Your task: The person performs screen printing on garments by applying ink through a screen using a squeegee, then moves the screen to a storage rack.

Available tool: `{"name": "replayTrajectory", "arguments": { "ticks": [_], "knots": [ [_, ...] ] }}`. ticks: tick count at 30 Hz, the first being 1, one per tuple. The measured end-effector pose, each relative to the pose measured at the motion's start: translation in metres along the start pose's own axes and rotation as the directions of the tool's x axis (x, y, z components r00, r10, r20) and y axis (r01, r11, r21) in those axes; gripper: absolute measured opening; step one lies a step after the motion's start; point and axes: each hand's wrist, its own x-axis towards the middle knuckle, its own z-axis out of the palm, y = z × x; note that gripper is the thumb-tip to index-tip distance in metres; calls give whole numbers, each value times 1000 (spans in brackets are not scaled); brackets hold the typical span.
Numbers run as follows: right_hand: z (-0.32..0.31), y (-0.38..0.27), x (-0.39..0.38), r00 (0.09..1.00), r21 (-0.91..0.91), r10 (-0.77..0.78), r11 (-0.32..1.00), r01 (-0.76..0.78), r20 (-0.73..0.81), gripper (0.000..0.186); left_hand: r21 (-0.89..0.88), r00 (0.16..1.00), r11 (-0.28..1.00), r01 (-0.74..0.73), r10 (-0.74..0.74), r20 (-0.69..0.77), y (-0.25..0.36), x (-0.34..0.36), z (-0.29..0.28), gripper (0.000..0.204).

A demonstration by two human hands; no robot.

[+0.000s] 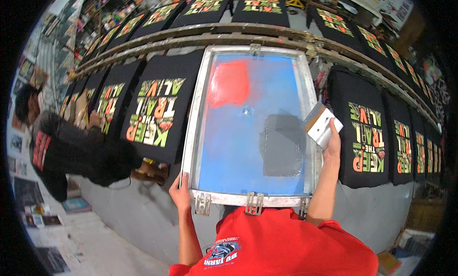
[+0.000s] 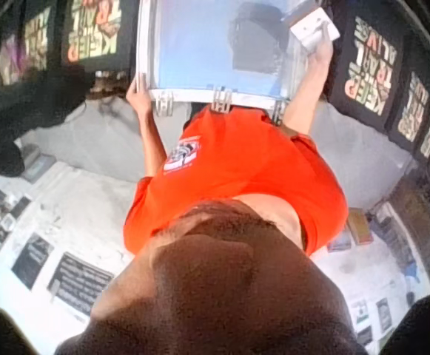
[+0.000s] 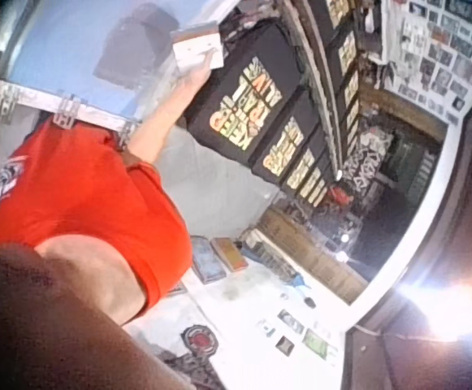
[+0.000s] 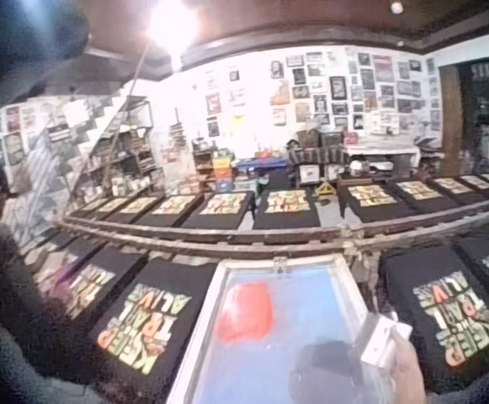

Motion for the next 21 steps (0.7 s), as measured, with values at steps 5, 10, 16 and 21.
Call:
{"name": "replayTrajectory", "arguments": {
  "ticks": [5, 10, 16, 21],
  "knots": [
    [20, 17, 3, 998, 37, -64, 997, 64, -14, 54, -80, 999, 997, 0, 4, 52, -1, 44, 4, 44],
    [41, 20, -13, 994, 5, -52, 999, 52, -98, 55, -82, 992, 995, -50, 59, 113, -16, 78, -6, 43],
    [37, 16, -18, 994, -9, -53, 999, 52, -99, 54, -85, 990, 996, 4, 8, 137, -17, 73, 3, 43],
    [10, 28, -5, 994, 74, -69, 994, 76, -91, 53, -58, 987, 998, 22, -12, 158, -10, 70, 9, 43]
  ]
}}
